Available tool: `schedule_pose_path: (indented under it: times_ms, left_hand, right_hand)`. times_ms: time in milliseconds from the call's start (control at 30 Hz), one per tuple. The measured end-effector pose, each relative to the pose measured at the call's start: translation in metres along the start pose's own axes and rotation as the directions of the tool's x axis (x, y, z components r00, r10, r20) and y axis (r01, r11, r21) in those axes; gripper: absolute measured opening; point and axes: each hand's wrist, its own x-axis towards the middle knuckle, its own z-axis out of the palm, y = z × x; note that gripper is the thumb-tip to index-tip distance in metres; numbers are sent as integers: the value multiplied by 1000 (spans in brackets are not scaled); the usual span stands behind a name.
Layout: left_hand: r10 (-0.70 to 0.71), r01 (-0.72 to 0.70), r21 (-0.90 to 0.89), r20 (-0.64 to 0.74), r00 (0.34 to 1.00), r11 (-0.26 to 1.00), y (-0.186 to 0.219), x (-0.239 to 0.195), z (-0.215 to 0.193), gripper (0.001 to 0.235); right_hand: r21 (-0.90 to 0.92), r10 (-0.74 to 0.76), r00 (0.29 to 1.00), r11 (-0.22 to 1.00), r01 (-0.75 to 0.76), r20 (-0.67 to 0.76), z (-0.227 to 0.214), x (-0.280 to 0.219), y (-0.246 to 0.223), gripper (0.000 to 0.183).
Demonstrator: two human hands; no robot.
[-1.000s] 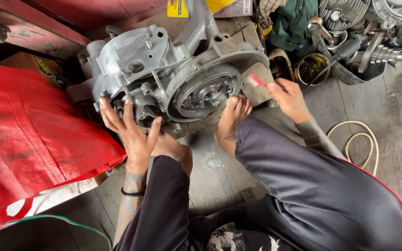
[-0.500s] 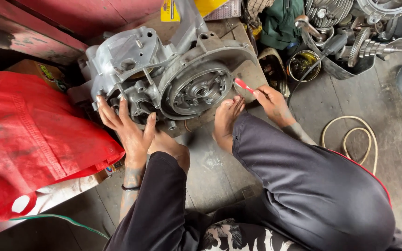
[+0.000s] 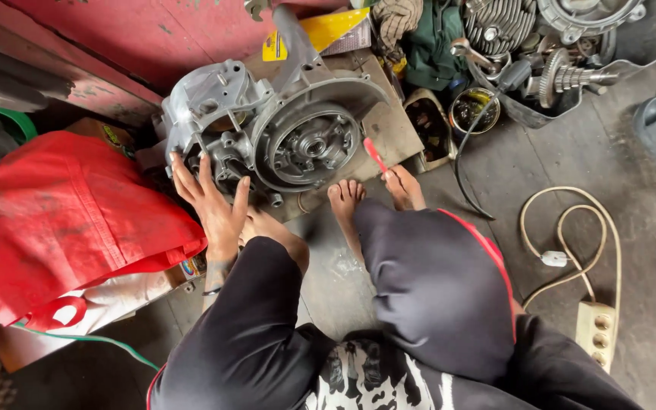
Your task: Cleaning a motorcycle engine casing using a small brush to remove dirt and grime.
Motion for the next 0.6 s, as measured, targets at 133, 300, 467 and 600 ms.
schedule_pose_path:
  times_ms: [133, 300, 467, 600]
  left_hand:
    - [-26, 26, 26, 25, 999, 999, 1, -1, 0, 74]
    - [-77, 74, 38, 77, 994, 997, 14, -1, -7, 76]
    - [-78, 71, 63, 116, 990, 996, 17, 2, -10, 79]
    - [-98, 90, 76, 120, 988, 993, 21, -1, -11, 79]
  right_hand:
    - [14, -21, 992, 1000, 23, -127, 14, -20, -11, 23]
    - [-12, -22, 992, 1000, 20, -124, 33, -20, -11, 23]
    - [-37, 96, 988, 994, -102, -123, 36, -51, 31, 22]
    - [-150, 2, 969, 988, -40, -246, 37, -16, 6, 19]
